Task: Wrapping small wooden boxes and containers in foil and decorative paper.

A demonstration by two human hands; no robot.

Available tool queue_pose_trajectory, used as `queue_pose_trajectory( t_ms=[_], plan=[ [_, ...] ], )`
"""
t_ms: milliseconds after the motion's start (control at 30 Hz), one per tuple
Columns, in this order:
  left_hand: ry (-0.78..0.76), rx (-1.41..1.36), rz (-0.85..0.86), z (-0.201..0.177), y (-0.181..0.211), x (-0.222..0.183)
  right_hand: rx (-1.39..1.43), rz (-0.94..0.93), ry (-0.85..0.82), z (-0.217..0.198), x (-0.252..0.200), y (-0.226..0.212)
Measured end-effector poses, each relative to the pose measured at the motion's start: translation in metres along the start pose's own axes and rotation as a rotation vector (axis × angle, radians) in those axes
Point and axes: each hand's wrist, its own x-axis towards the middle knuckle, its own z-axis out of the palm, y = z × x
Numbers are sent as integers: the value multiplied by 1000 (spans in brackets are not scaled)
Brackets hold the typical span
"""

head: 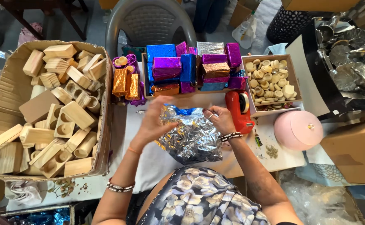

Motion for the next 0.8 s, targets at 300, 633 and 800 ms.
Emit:
queue_pose_trajectory(
  t_ms=[300, 633, 800],
  plan=[
    [-197, 477, -25, 32, -44, 1, 35, -107, -194, -6, -5, 11],
    [44, 471, 24, -4, -53, 3, 344, 85, -529, -20, -4, 61],
    [76, 478, -7, -3, -47, 3, 314, 103, -506, -14, -12, 32]
  ],
)
